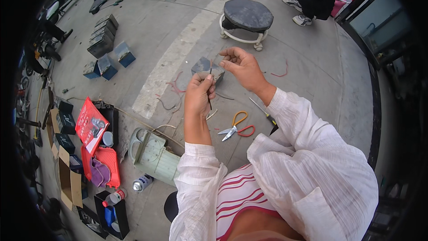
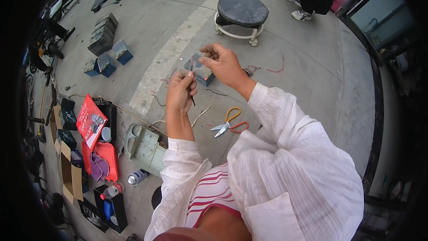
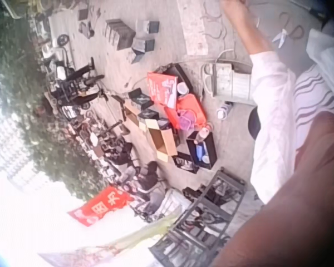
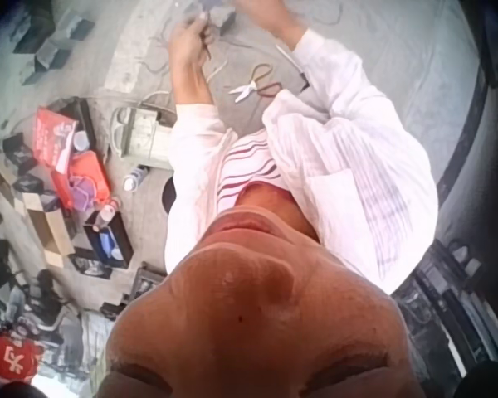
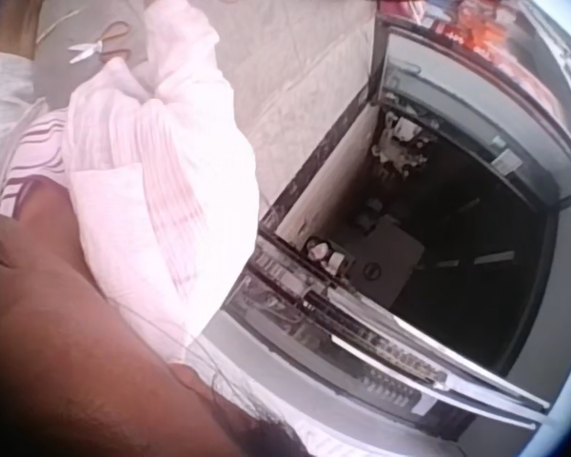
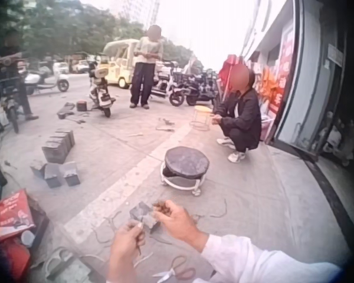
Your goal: The person strips insulation from wires using pliers and scissors, then twists the exposed strands together by hand. The person repeats this process for multiple wire pairs on the ground.
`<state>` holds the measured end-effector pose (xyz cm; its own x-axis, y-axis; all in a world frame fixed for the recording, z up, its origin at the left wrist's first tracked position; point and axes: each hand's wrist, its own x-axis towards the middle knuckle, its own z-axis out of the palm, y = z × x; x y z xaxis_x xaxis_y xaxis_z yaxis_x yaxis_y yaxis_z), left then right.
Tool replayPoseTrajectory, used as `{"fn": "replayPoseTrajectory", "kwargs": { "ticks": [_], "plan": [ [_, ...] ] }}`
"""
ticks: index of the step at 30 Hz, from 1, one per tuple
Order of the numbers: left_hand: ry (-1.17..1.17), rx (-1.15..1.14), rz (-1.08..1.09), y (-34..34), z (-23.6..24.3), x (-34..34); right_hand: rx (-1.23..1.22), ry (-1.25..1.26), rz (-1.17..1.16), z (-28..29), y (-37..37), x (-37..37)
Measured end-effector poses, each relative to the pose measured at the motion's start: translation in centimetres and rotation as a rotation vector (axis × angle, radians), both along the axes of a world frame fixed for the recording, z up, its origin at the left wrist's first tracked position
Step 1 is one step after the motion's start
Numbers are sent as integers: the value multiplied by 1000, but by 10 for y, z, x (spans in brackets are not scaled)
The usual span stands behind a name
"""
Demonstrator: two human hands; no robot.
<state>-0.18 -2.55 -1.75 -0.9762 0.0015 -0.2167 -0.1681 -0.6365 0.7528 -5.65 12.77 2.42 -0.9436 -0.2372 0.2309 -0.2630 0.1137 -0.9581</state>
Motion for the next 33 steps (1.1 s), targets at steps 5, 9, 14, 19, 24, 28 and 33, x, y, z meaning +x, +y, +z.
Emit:
{"fn": "replayPoseTrajectory", "kwargs": {
  "ticks": [5,9,14,19,24,28,33],
  "plan": [
    [28,61,-35,6,-1,-1,57,5,61,-1,1,-1],
    [2,139,-33,7,-2,-3,214,166,1,2,2,3],
    [-53,213,-75,4,6,-3,356,408,14,14,0,10],
    [-79,197,-139,9,13,0,346,636,60,9,-1,11],
    [-45,222,-269,-4,0,-2,357,662,102,5,-3,11],
    [-80,1,-250,-9,3,-1,343,249,210,5,0,12],
    [-55,-255,-300,-17,-15,-4,122,-37,376,-15,7,-1]
  ]
}}
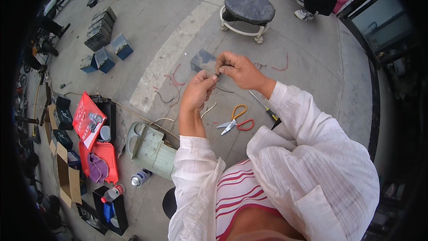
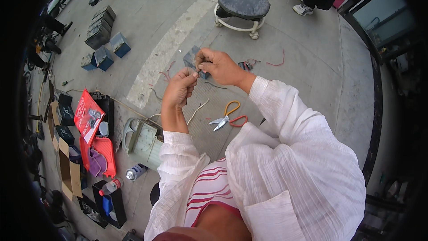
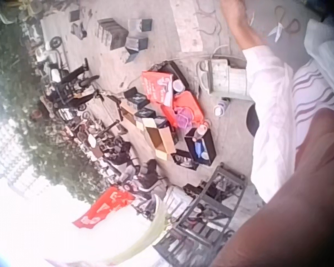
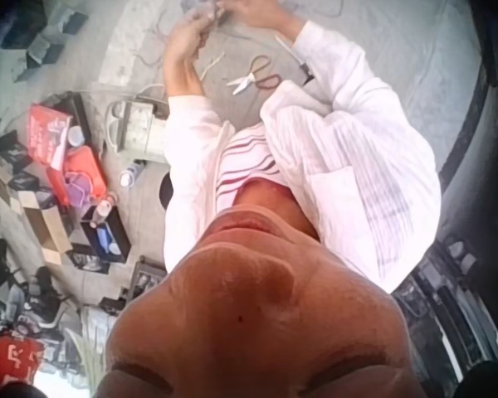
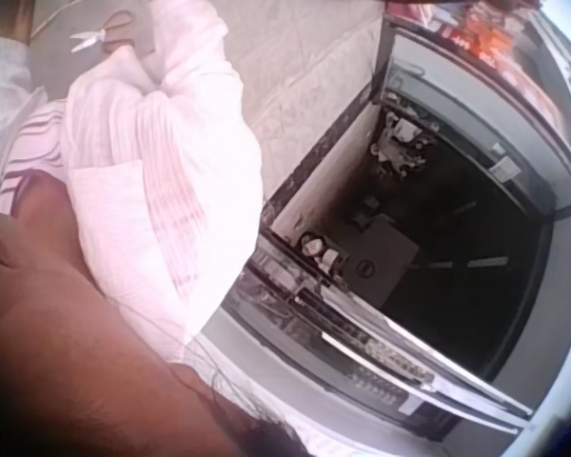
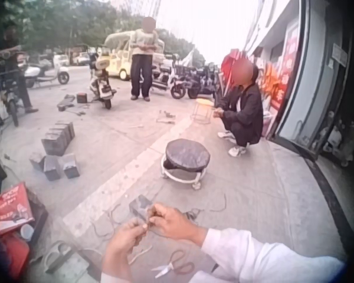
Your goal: The person strips insulation from wires using pliers and scissors, then twists the exposed strands together by hand. The person repeats this process for multiple wire pairs on the ground.
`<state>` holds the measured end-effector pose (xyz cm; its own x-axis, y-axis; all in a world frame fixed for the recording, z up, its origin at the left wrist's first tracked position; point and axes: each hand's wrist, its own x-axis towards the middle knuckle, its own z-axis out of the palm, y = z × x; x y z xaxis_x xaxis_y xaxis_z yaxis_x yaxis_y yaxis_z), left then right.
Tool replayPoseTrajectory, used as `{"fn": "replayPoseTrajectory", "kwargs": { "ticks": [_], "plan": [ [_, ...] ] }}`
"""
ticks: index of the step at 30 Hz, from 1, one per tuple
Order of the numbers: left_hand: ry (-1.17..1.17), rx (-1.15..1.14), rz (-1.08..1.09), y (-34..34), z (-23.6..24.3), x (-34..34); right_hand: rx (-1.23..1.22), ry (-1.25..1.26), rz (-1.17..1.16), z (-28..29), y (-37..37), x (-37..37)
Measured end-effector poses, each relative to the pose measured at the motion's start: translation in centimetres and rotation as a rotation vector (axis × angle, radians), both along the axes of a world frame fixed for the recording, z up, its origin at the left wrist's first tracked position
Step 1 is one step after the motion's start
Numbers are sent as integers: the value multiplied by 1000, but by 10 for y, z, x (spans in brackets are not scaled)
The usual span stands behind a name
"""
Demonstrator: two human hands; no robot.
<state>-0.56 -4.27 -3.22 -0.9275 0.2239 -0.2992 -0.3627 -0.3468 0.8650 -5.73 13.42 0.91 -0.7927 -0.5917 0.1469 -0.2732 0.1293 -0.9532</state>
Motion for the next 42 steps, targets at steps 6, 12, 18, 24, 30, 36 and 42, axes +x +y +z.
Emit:
{"fn": "replayPoseTrajectory", "kwargs": {
  "ticks": [6,12,18,24,30,36,42],
  "plan": [
    [-14,-10,-52,-6,-3,3,-39,-113,51,-11,2,0],
    [2,-12,-64,-7,-2,4,-19,-103,69,-8,4,0],
    [47,-47,-59,-6,-4,4,14,-118,56,-7,8,0],
    [-49,-9,195,-53,-18,6,-86,-163,-198,5,32,-21],
    [38,386,137,-16,-2,1,-45,41,-327,5,1,-7],
    [34,405,70,-10,5,-1,202,591,-318,19,-11,11],
    [39,323,104,-3,12,0,269,722,-247,18,-12,15]
  ]
}}
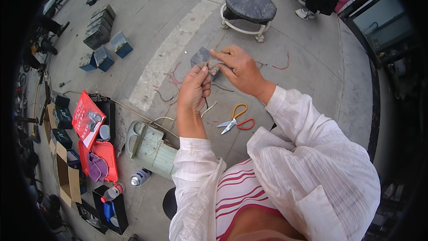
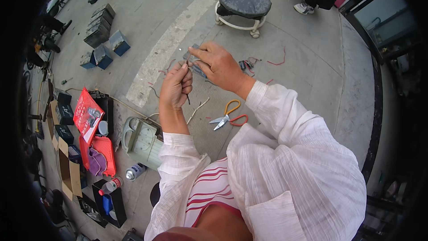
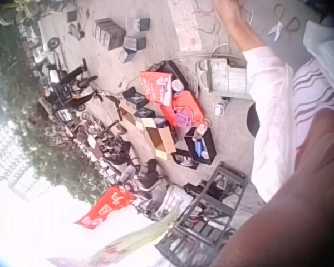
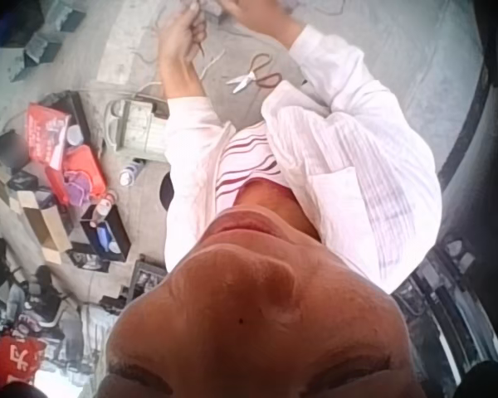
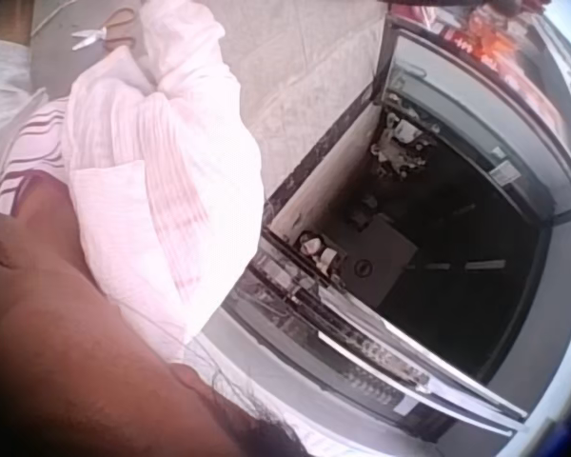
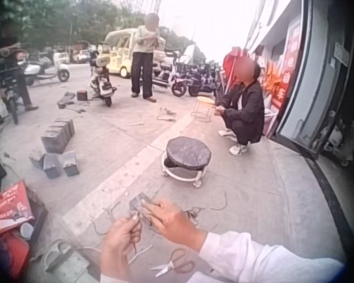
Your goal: The person strips insulation from wires using pliers and scissors, then twists the exposed strands together by hand. The person repeats this process for multiple wire pairs on the ground.
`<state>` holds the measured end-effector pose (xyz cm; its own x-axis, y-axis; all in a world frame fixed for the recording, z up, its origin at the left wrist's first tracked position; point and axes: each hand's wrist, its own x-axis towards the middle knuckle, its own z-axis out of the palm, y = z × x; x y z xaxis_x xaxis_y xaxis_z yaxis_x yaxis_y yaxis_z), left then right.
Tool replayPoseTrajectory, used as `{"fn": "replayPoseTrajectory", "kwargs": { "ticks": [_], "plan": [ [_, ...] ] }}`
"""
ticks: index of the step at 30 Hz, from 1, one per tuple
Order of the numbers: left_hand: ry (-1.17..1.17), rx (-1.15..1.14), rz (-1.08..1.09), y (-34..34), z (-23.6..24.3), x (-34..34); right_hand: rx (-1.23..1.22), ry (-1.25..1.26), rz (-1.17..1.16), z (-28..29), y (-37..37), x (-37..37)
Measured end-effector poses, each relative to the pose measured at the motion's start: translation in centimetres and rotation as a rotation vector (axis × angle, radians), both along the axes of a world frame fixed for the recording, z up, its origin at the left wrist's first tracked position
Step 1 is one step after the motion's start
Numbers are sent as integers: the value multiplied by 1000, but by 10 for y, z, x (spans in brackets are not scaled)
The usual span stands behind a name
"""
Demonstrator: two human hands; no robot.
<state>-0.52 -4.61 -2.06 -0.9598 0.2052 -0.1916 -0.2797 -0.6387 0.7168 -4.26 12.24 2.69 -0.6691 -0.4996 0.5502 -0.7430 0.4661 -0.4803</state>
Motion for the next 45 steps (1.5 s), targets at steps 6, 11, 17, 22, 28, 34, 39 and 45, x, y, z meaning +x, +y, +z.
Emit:
{"fn": "replayPoseTrajectory", "kwargs": {
  "ticks": [6,11,17,22,28,34,39,45],
  "plan": [
    [-26,-17,100,2,1,1,32,95,-18,1,-4,10],
    [-1,-66,102,3,2,2,-48,12,-47,-2,-5,10],
    [26,-284,108,14,9,6,-113,-132,-111,-1,-3,7],
    [120,-419,178,24,7,6,-25,10,-107,-6,0,0],
    [127,-494,181,29,0,5,-53,-245,-153,-8,-2,-1],
    [154,-584,222,32,-8,2,-50,-162,-167,-18,-3,-4],
    [133,-619,206,28,-9,2,19,-13,-182,-23,-8,-3],
    [157,-758,236,24,-13,2,31,2,-201,-29,-11,-4]
  ]
}}
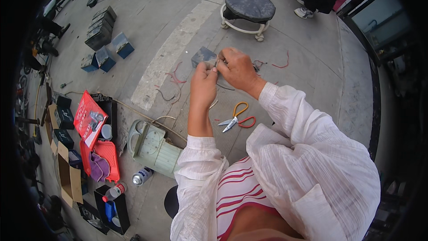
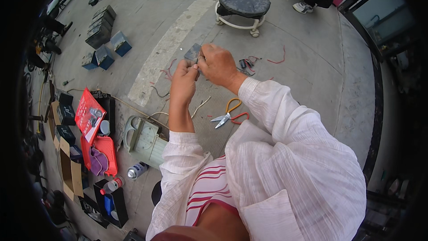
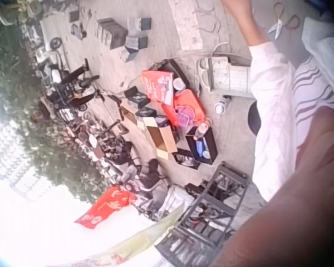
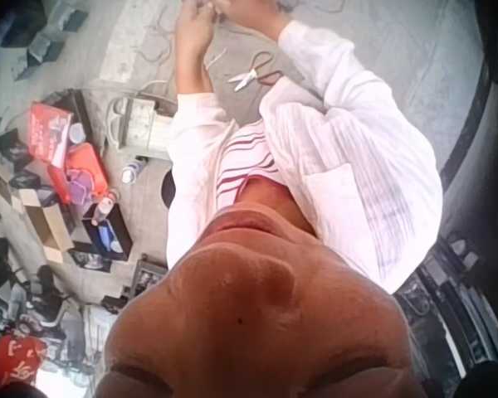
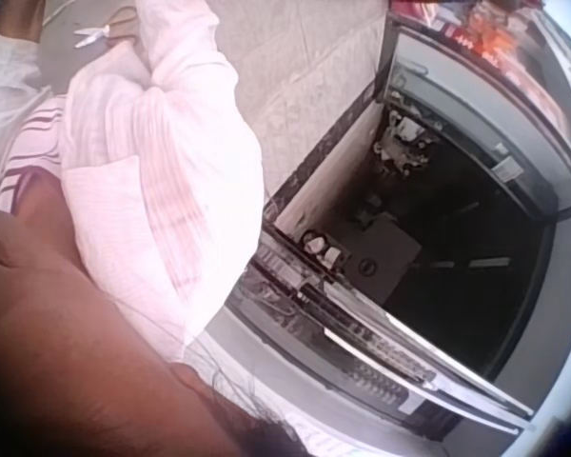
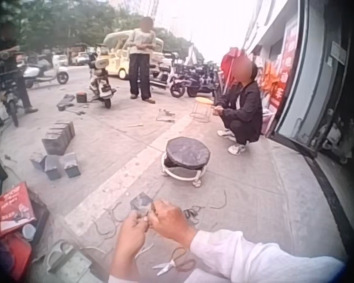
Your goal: The person strips insulation from wires using pliers and scissors, then twists the exposed strands together by hand. The person repeats this process for multiple wire pairs on the ground.
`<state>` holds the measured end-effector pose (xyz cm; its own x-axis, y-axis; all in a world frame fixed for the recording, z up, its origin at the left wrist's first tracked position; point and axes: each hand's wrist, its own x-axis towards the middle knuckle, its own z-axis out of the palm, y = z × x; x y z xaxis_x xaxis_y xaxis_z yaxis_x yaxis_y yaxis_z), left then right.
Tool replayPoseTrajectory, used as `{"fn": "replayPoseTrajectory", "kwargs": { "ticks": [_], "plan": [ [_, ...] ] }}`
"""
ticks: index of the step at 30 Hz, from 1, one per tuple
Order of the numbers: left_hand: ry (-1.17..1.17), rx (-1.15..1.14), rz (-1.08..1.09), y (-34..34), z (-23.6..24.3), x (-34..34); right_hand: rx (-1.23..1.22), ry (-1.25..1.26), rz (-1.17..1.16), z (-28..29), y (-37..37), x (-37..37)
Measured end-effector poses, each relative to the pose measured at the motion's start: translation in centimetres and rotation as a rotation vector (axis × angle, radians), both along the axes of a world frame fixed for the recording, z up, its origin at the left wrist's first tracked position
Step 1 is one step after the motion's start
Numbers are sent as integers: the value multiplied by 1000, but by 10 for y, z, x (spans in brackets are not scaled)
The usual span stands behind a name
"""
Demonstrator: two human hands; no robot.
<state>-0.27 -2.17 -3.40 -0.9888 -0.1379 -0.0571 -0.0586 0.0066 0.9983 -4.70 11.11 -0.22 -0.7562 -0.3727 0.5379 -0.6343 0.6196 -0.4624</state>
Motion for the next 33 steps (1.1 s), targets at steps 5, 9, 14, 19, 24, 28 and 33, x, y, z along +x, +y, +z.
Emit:
{"fn": "replayPoseTrajectory", "kwargs": {
  "ticks": [5,9,14,19,24,28,33],
  "plan": [
    [-28,45,-18,-5,2,5,-8,23,-145,2,13,-18],
    [-94,327,28,-23,6,6,-214,-113,-176,14,27,-35],
    [-134,527,-5,-30,15,7,-202,-97,95,26,-2,5],
    [-137,612,-51,-24,13,4,-187,-179,147,17,0,4],
    [-154,710,-83,-24,9,1,-170,-146,166,20,0,6],
    [-162,731,-61,-22,11,0,-107,-34,163,20,3,8],
    [-154,758,-56,-21,9,-1,-55,113,126,19,5,10]
  ]
}}
